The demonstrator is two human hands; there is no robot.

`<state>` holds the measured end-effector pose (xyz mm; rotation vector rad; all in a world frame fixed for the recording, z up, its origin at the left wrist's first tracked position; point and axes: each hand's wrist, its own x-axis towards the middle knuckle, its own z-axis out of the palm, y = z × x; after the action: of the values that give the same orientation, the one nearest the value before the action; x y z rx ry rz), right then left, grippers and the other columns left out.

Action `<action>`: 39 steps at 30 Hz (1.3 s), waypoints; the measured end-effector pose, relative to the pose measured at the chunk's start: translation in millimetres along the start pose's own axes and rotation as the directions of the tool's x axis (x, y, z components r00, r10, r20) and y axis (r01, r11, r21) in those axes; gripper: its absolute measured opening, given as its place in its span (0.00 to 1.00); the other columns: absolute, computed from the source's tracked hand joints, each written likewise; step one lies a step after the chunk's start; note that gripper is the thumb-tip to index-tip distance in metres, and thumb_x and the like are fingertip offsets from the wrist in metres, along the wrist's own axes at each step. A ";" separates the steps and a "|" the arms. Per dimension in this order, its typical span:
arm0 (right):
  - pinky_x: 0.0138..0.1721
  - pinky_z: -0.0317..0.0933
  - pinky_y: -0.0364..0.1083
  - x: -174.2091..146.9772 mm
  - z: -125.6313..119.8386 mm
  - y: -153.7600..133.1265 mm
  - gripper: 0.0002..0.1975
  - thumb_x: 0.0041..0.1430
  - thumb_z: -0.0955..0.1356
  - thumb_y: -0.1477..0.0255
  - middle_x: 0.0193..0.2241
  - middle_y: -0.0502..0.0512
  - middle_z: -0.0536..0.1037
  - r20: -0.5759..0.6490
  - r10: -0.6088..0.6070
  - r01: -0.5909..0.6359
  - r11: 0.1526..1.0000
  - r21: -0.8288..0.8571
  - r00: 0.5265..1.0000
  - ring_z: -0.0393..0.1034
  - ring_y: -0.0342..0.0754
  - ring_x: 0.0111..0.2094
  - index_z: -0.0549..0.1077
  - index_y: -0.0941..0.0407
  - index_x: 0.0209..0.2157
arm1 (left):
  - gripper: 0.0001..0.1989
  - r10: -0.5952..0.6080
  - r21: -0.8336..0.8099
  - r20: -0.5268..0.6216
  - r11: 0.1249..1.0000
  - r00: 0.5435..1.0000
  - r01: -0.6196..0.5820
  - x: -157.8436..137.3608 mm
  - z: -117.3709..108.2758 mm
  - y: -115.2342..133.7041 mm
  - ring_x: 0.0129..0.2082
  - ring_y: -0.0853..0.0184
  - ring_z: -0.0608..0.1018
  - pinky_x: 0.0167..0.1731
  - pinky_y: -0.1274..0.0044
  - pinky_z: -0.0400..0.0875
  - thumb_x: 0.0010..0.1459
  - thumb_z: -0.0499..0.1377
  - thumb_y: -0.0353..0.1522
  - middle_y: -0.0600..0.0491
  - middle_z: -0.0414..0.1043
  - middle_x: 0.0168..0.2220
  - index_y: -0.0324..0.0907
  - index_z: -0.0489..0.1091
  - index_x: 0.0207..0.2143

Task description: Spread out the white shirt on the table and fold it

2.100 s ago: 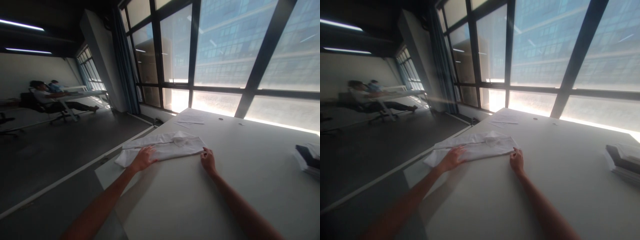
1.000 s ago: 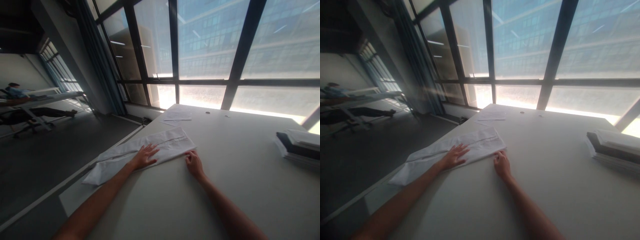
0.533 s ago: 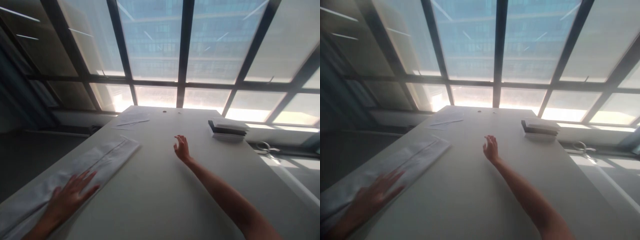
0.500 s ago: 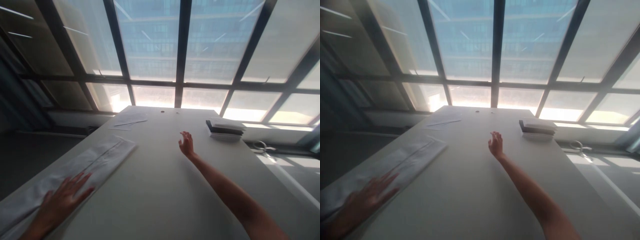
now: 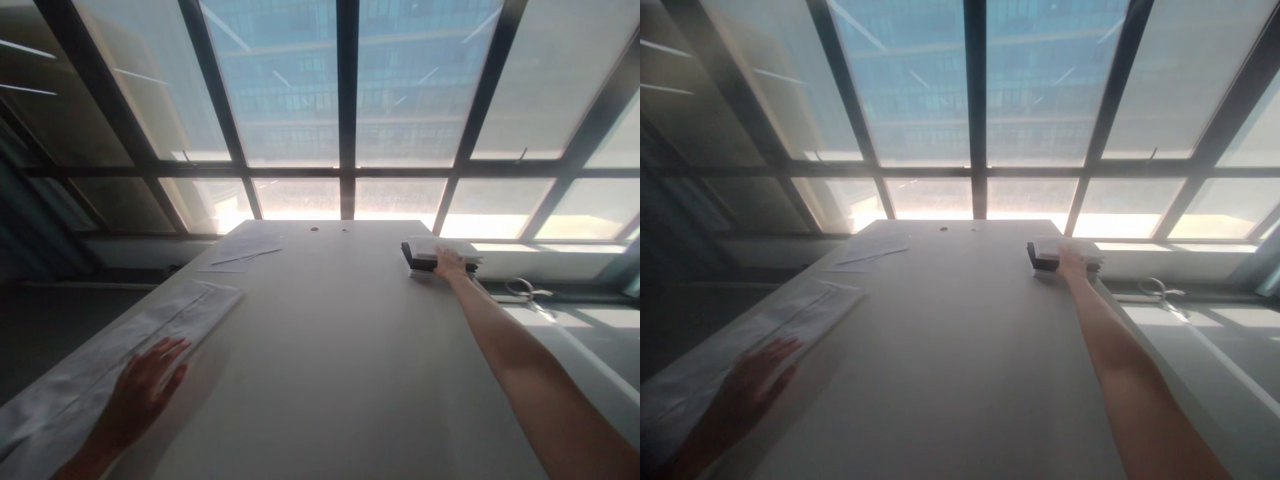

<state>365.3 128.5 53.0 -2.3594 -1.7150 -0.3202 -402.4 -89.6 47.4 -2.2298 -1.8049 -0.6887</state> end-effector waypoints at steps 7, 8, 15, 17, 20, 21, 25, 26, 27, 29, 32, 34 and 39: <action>0.49 0.59 0.56 -12.9 -1.1 -0.4 0.17 0.65 0.62 0.81 0.48 0.75 0.76 -0.044 -0.124 0.124 0.992 -0.014 0.991 0.71 0.60 0.50 0.76 0.62 0.52 | 0.19 0.131 -0.186 0.076 0.976 0.988 -0.115 13.3 52.0 75.0 0.60 0.56 0.73 0.62 0.62 0.66 0.68 0.49 0.41 0.48 0.76 0.54 0.47 0.73 0.54; 0.49 0.59 0.55 -20.1 -2.3 -1.1 0.17 0.65 0.62 0.81 0.48 0.74 0.76 -0.046 -0.149 0.148 0.989 -0.026 0.988 0.71 0.60 0.49 0.76 0.62 0.51 | 0.20 0.144 -0.206 0.106 0.971 0.984 -0.119 15.7 59.2 82.9 0.60 0.57 0.74 0.61 0.63 0.67 0.68 0.49 0.41 0.48 0.76 0.55 0.47 0.73 0.54; 0.48 0.61 0.53 -97.4 -23.3 -43.3 0.14 0.64 0.64 0.78 0.47 0.68 0.76 -0.041 -0.355 0.352 0.934 -0.066 0.934 0.70 0.61 0.49 0.75 0.59 0.50 | 0.20 0.271 -0.372 0.217 0.911 0.938 -0.177 40.7 99.2 143.3 0.58 0.57 0.75 0.59 0.63 0.68 0.68 0.50 0.37 0.45 0.75 0.56 0.45 0.73 0.56; 0.48 0.62 0.54 -115.0 -34.8 -62.5 0.14 0.63 0.66 0.77 0.47 0.67 0.76 -0.021 -0.422 0.422 0.906 -0.020 0.906 0.69 0.61 0.49 0.75 0.59 0.50 | 0.19 0.312 -0.435 0.220 0.879 0.924 -0.194 47.4 106.5 167.7 0.58 0.57 0.75 0.60 0.63 0.67 0.67 0.51 0.36 0.45 0.75 0.56 0.46 0.72 0.56; 0.52 0.62 0.51 -123.6 -54.7 -80.8 0.17 0.61 0.71 0.72 0.49 0.64 0.76 0.036 -0.625 0.610 0.772 0.181 0.780 0.69 0.59 0.51 0.75 0.55 0.52 | 0.18 0.361 -0.520 0.220 0.830 0.906 -0.204 56.9 117.0 203.4 0.57 0.57 0.74 0.60 0.63 0.65 0.66 0.53 0.35 0.47 0.75 0.55 0.47 0.72 0.56; 0.52 0.62 0.50 -122.4 -60.6 -83.5 0.18 0.60 0.72 0.70 0.50 0.63 0.76 0.036 -0.677 0.650 0.719 0.247 0.735 0.70 0.58 0.52 0.76 0.54 0.52 | 0.17 0.368 -0.545 0.221 0.814 0.903 -0.199 59.7 120.1 213.2 0.57 0.57 0.74 0.60 0.63 0.65 0.66 0.54 0.35 0.47 0.75 0.55 0.47 0.73 0.55; 0.44 0.63 0.47 -112.7 -75.3 -87.4 0.06 0.62 0.69 0.68 0.42 0.60 0.78 0.024 -0.654 0.611 0.719 0.331 0.756 0.73 0.55 0.43 0.79 0.54 0.38 | 0.16 0.337 -0.649 0.197 0.749 0.921 -0.135 65.4 126.0 234.2 0.54 0.57 0.76 0.59 0.63 0.66 0.65 0.55 0.35 0.47 0.77 0.52 0.48 0.75 0.53; 0.41 0.62 0.46 -110.8 -77.9 -89.8 0.08 0.63 0.68 0.68 0.37 0.59 0.78 0.026 -0.618 0.572 0.742 0.348 0.786 0.73 0.53 0.39 0.77 0.55 0.33 | 0.15 0.316 -0.675 0.194 0.730 0.929 -0.107 65.4 125.3 235.6 0.53 0.56 0.77 0.58 0.63 0.67 0.65 0.56 0.35 0.47 0.78 0.50 0.47 0.76 0.51; 0.38 0.61 0.46 -109.1 -81.2 -93.7 0.11 0.64 0.67 0.68 0.32 0.57 0.77 0.021 -0.576 0.525 0.760 0.383 0.817 0.72 0.52 0.34 0.75 0.55 0.28 | 0.14 0.291 -0.703 0.193 0.707 0.937 -0.075 65.2 124.0 236.4 0.52 0.56 0.78 0.57 0.63 0.68 0.64 0.57 0.36 0.47 0.78 0.49 0.47 0.77 0.50; 0.32 0.58 0.45 -106.2 -92.7 -107.6 0.15 0.63 0.65 0.66 0.24 0.53 0.73 -0.038 -0.465 0.419 0.755 0.505 0.885 0.67 0.49 0.28 0.71 0.55 0.23 | 0.13 0.232 -0.772 0.203 0.635 0.951 0.010 65.6 119.6 238.4 0.51 0.55 0.78 0.56 0.63 0.69 0.63 0.59 0.39 0.47 0.79 0.48 0.48 0.78 0.47; 0.26 0.56 0.44 -103.7 -127.3 -141.7 0.17 0.61 0.66 0.61 0.18 0.49 0.68 -0.121 -0.254 0.253 0.593 0.764 0.960 0.62 0.47 0.24 0.69 0.55 0.22 | 0.19 0.136 -0.898 0.237 0.409 0.962 0.164 72.5 109.4 246.9 0.52 0.55 0.78 0.55 0.62 0.70 0.60 0.63 0.45 0.45 0.78 0.50 0.47 0.77 0.51; 0.25 0.58 0.45 -104.9 -159.5 -169.2 0.14 0.59 0.68 0.61 0.20 0.50 0.71 -0.053 -0.215 0.135 0.391 0.910 0.975 0.65 0.48 0.24 0.73 0.55 0.26 | 0.28 0.078 -0.944 0.262 0.226 0.962 0.239 80.8 100.1 254.6 0.54 0.53 0.77 0.55 0.60 0.70 0.58 0.65 0.48 0.42 0.75 0.56 0.47 0.72 0.58; 0.30 0.69 0.49 -117.2 -230.0 -236.0 0.10 0.62 0.69 0.64 0.27 0.57 0.80 0.215 -0.305 -0.230 -0.012 0.973 0.928 0.74 0.52 0.28 0.78 0.56 0.34 | 0.38 0.035 -0.921 0.374 -0.102 0.927 0.375 88.4 69.3 255.2 0.65 0.49 0.66 0.55 0.57 0.69 0.57 0.66 0.51 0.43 0.57 0.70 0.54 0.59 0.66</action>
<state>93.1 26.6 247.4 -1.1292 -1.2256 1.1652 -127.7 -44.2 63.6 -2.8698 -1.8929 -2.8029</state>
